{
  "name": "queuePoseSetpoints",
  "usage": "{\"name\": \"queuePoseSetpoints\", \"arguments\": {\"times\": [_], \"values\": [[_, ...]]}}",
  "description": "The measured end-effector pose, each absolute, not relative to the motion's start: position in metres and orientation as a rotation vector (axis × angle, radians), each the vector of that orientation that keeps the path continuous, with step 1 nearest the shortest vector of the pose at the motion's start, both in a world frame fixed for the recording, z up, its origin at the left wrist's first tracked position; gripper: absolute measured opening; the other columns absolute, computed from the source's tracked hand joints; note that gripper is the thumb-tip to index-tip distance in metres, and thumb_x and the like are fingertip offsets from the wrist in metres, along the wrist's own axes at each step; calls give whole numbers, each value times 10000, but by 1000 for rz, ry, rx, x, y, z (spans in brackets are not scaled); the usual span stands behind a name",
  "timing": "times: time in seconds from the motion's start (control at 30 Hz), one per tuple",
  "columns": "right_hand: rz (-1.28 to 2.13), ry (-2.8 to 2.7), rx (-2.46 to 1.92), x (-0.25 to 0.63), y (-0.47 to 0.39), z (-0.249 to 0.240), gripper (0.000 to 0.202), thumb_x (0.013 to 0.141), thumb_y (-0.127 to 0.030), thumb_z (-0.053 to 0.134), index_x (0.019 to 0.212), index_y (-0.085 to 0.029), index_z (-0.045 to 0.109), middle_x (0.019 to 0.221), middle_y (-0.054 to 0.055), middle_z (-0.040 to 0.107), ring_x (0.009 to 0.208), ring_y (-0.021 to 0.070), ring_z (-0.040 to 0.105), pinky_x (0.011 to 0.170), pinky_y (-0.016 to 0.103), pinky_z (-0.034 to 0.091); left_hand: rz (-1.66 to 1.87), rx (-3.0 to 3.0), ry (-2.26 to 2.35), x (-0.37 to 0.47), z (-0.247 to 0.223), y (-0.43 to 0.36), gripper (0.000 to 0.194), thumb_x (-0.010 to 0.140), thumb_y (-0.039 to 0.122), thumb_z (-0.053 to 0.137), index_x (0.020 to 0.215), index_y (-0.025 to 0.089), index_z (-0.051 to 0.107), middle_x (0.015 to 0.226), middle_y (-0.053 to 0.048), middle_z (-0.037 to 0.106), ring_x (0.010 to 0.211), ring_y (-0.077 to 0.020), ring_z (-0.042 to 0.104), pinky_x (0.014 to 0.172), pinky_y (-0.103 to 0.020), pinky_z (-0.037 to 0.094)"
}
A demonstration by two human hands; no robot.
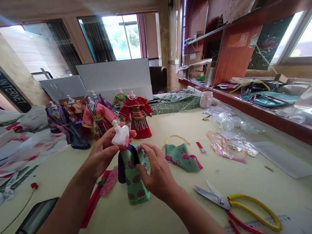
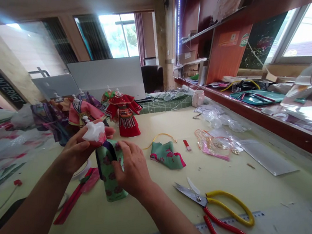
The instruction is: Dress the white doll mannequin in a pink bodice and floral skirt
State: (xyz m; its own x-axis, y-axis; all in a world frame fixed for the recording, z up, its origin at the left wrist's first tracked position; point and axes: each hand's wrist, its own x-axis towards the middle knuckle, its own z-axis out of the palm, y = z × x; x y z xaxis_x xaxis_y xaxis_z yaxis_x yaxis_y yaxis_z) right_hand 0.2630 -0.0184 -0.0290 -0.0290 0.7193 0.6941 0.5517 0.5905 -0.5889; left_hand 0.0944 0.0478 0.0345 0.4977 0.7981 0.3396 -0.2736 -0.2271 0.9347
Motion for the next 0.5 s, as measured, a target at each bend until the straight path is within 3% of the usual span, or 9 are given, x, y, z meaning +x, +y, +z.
{"name": "queuePoseSetpoints", "arguments": {"times": [0.2, 0.5], "values": [[178, -1700, -1062, 263, -18, -30, 471, 809, -154, 528, 1267, -119, 423, 1250, 139, 487, 1161, 238, 439, 1005, 398, 378, 1061, 1504, 447, 98, 45, 52, 604, 743, 281, 681, 1310, 252, 474, 1262, -84, 591, 1180, -264, 531, 867, -302, 478], [133, -1693, -1054, 264, -20, -25, 464, 831, -166, 531, 1283, -148, 425, 1266, 135, 476, 1174, 238, 438, 1002, 420, 390, 1075, 1545, 492, 97, 48, 50, 539, 741, 272, 686, 1257, 219, 543, 1269, -107, 587, 1181, -294, 526, 858, -342, 500]]}}
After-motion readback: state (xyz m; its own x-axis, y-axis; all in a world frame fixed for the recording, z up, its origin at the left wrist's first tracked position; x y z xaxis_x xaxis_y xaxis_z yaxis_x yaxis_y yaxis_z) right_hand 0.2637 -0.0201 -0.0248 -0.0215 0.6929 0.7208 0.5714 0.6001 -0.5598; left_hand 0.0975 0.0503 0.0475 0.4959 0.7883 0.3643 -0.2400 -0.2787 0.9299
